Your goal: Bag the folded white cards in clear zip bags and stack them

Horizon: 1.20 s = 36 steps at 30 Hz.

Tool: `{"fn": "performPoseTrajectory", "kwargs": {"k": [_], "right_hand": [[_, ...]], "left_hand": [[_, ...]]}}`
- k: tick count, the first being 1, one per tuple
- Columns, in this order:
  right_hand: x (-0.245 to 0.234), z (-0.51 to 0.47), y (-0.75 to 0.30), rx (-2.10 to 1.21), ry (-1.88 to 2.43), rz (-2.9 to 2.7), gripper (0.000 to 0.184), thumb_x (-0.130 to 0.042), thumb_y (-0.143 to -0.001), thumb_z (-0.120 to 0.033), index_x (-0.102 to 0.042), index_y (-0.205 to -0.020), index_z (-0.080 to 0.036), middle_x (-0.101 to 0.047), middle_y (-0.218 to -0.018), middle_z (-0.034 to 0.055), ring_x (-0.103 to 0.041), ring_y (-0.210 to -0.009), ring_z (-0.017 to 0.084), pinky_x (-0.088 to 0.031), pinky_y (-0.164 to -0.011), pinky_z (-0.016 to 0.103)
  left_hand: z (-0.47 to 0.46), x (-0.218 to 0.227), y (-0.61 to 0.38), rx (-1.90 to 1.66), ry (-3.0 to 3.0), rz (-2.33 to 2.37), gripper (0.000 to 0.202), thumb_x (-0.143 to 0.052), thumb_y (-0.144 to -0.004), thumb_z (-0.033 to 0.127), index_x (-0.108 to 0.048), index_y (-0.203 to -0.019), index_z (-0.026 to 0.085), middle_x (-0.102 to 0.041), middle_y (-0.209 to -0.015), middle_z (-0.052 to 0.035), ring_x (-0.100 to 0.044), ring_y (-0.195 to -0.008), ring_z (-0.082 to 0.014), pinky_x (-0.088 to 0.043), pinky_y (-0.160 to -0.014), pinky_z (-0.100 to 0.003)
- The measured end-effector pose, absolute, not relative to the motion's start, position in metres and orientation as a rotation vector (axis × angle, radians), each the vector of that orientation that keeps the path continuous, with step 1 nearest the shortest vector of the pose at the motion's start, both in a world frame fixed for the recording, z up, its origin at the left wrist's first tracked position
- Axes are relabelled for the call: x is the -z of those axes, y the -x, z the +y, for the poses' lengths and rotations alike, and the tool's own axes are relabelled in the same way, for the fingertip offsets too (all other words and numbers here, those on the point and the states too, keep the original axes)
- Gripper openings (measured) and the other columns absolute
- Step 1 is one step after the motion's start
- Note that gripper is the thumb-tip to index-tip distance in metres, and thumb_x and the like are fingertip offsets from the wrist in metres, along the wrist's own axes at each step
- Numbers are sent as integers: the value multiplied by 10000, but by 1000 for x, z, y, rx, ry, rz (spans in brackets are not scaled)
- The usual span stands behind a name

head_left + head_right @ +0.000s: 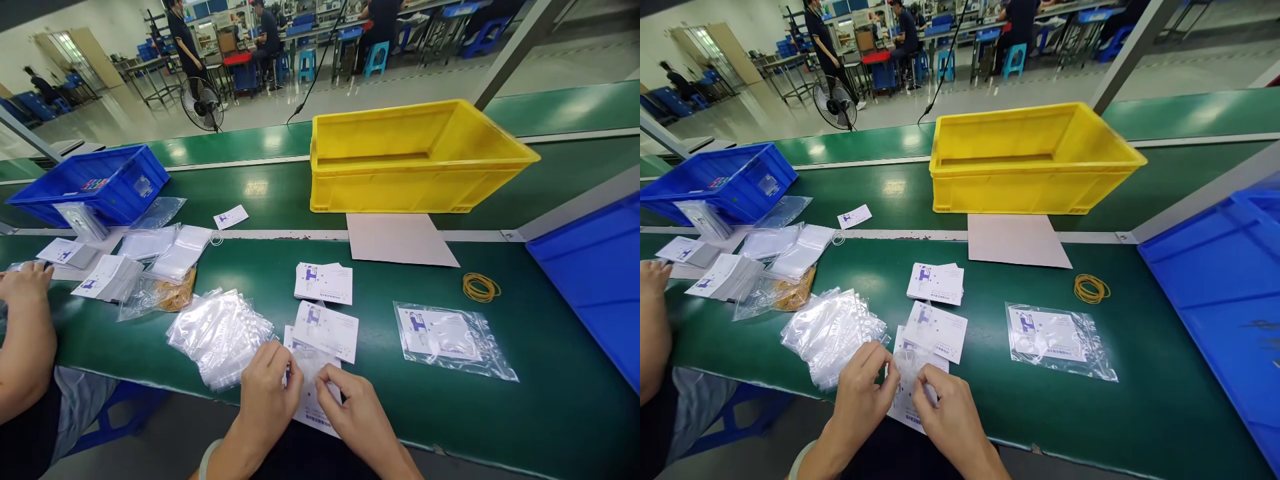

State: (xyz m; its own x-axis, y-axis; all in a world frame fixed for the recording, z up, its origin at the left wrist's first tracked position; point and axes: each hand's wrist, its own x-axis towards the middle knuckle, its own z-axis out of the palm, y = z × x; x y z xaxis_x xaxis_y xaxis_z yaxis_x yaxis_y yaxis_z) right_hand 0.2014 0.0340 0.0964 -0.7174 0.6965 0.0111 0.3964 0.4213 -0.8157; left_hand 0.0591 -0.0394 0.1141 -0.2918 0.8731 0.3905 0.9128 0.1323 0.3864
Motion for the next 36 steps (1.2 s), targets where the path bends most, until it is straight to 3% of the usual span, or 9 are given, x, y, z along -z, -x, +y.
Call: {"fn": "performPoseTrajectory", "kwargs": {"k": [7, 17, 22, 26, 30, 33, 36], "right_hand": [[-107, 46, -207, -1119, 917, -2332, 218, -455, -903, -245, -575, -722, -215, -655, -629, -19, -612, -536, 139, -423, -545, 213], [-105, 55, -224, -1131, 1023, -2342, 292, -455, -937, -291, -558, -672, -225, -615, -564, -35, -558, -463, 122, -398, -453, 199], [-119, 57, -264, -911, 1076, -2118, 164, -553, -932, -316, -690, -958, -229, -739, -814, 29, -664, -564, 148, -483, -443, 173], [-135, 47, -279, -709, 995, -2081, 165, -589, -918, -258, -706, -1029, -223, -762, -1004, 81, -749, -767, 194, -562, -564, 162], [-137, 36, -264, -843, 862, -2155, 187, -578, -925, -240, -706, -1060, -217, -768, -1006, 80, -757, -826, 206, -594, -691, 189], [-134, 29, -248, -1122, 873, -2134, 220, -529, -963, -267, -684, -1113, -222, -770, -935, 65, -742, -702, 168, -594, -626, 177], [-134, 24, -240, -1416, 829, -2098, 350, -489, -1000, -280, -563, -1339, -242, -762, -863, 47, -708, -602, 143, -600, -582, 190]], "left_hand": [[-47, -125, -67, 792, 2288, -2353, 144, -470, -783, 67, -476, -732, 201, -558, -752, -18, -544, -673, -172, -364, -558, -268], [-44, -136, -44, 1017, 1992, -2542, 214, -394, -820, 63, -335, -694, 225, -446, -679, 27, -464, -554, -112, -363, -476, -198], [-44, -138, -42, 1023, 1890, -2525, 210, -379, -823, 58, -339, -703, 226, -438, -697, 23, -440, -548, -106, -380, -458, -180], [-41, -135, -53, 1025, 1977, -2459, 204, -373, -834, 55, -362, -714, 220, -473, -738, 1, -459, -558, -106, -386, -445, -177], [-39, -132, -64, 1046, 2015, -2387, 187, -401, -845, 63, -407, -732, 212, -517, -763, -19, -512, -598, -123, -423, -476, -197], [-39, -132, -67, 1081, 2041, -2313, 180, -406, -838, 59, -437, -740, 207, -539, -769, -29, -536, -636, -141, -448, -526, -225], [-40, -138, -65, 1223, 2071, -2287, 185, -425, -833, 56, -443, -722, 203, -532, -759, -26, -531, -648, -138, -438, -533, -222]]}}
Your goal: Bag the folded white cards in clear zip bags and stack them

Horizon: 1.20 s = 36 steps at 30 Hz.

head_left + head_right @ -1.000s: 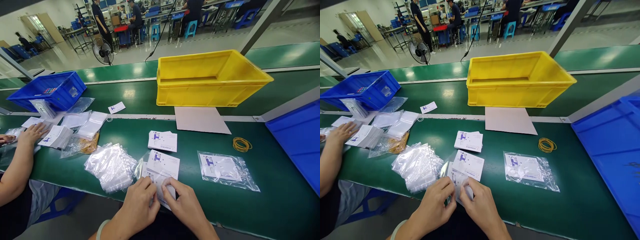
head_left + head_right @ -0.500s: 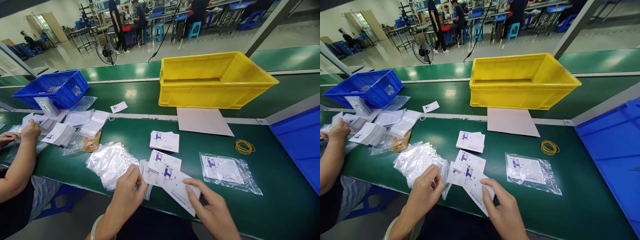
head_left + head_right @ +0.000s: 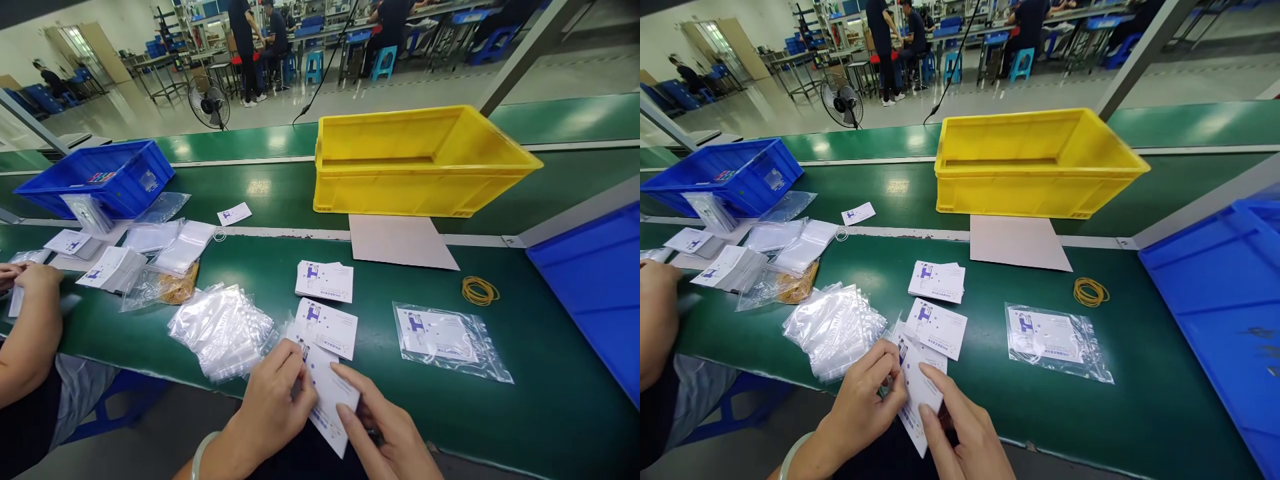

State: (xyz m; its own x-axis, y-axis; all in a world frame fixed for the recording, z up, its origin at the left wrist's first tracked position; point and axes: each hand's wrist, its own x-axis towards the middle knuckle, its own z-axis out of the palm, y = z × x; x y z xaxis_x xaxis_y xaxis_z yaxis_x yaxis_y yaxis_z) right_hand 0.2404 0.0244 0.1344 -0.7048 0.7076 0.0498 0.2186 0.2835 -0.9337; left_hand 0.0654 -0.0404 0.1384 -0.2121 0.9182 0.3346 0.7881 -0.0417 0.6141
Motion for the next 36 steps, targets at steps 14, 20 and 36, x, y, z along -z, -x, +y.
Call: {"fn": "performPoseTrajectory", "kwargs": {"k": [14, 20, 36], "right_hand": [[-123, 21, -212, -946, 561, -2084, 286, -571, -912, -124, -573, -1182, -218, -760, -1026, 83, -747, -887, 206, -604, -759, 266], [-137, 33, -221, -1124, 581, -1928, 209, -557, -880, -88, -685, -939, -242, -765, -794, 11, -736, -674, 155, -571, -617, 194], [-147, 43, -224, -1326, 420, -2053, 222, -543, -874, -96, -715, -894, -234, -772, -770, 3, -737, -662, 146, -564, -638, 199]], "left_hand": [[-52, -160, -57, -1475, -1246, 1571, 120, -570, -927, 209, -606, -813, 198, -544, -899, -35, -578, -809, -152, -530, -716, -259], [-53, -159, -37, -1342, -1419, 1692, 321, -722, -829, 247, -616, -1132, 233, -611, -1081, -78, -575, -1005, -220, -490, -863, -335], [-50, -168, -42, -1129, -1601, 1470, 142, -590, -866, 157, -659, -745, 184, -663, -671, -30, -593, -653, -152, -463, -638, -268]]}}
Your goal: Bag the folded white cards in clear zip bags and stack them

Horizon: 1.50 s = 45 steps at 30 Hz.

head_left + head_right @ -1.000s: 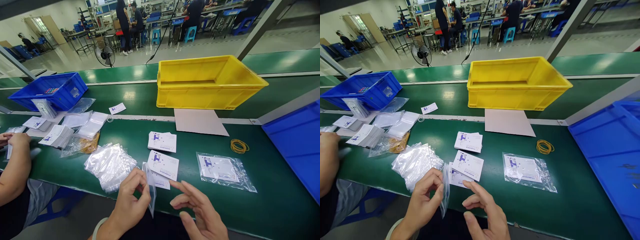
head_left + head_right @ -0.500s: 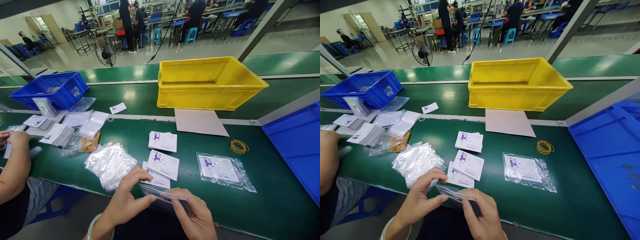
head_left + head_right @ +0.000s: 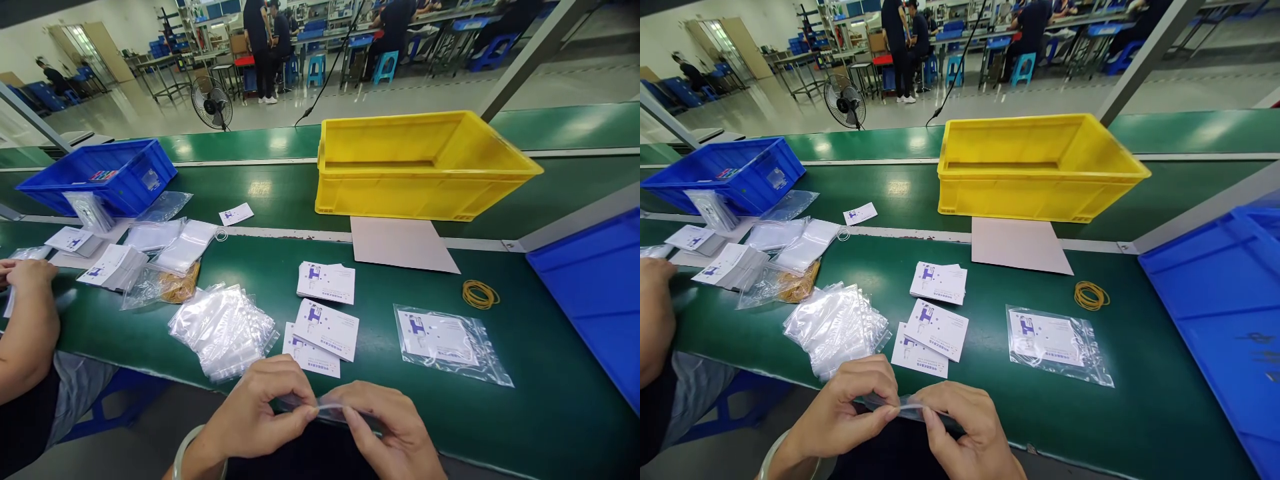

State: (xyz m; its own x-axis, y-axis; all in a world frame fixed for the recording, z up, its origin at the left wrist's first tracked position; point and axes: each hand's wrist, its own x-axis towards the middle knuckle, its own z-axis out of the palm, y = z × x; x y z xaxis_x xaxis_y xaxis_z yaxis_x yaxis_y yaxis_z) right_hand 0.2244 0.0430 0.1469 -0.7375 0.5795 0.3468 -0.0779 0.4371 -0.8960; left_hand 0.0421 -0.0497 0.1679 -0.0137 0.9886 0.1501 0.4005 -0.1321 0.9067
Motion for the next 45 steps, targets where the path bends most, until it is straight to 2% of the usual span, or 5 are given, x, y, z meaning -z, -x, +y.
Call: {"fn": "performPoseTrajectory", "kwargs": {"k": [13, 19, 28, 38, 45], "right_hand": [[-144, 48, -241, -1369, 565, -2118, 218, -535, -909, -165, -693, -764, -206, -710, -655, 9, -660, -560, 140, -502, -550, 216], [-111, 83, -291, -1168, 1217, -914, 143, -680, -812, -334, -657, -742, -211, -723, -751, 30, -698, -660, 186, -571, -569, 271], [-68, 96, -319, -909, 1633, -931, 490, -720, -769, -376, -613, -1203, -176, -569, -1369, 131, -490, -1311, 313, -318, -1138, 501], [-78, 77, -247, -1559, 1312, -1560, 451, -623, -810, -626, -674, -887, -184, -661, -639, 15, -599, -537, 171, -519, -488, 263], [-75, 82, -266, -1710, 1507, -1373, 487, -713, -748, -618, -680, -1020, -215, -765, -860, 71, -711, -696, 267, -588, -488, 296]], "left_hand": [[-36, -162, -52, -1044, -1703, 1452, 87, -606, -900, 188, -673, -953, 207, -708, -825, -32, -633, -755, -165, -509, -704, -274], [-15, -135, -43, -980, -1890, 1670, 616, -749, -826, 313, -455, -1359, 221, -629, -1256, -128, -581, -1159, -284, -509, -974, -448], [51, -90, -46, -416, -2239, 1557, 958, -897, -645, 291, -361, -1423, 137, -497, -1431, -223, -449, -1343, -382, -386, -1105, -530], [39, -104, -58, -661, -2302, 1318, 858, -704, -844, 444, -246, -1493, 119, -508, -1422, -223, -458, -1341, -331, -344, -1140, -483], [-22, -121, -32, -650, -2062, 2049, 522, -627, -899, 409, -472, -1308, 124, -574, -1308, -210, -535, -1233, -332, -451, -1042, -480]]}}
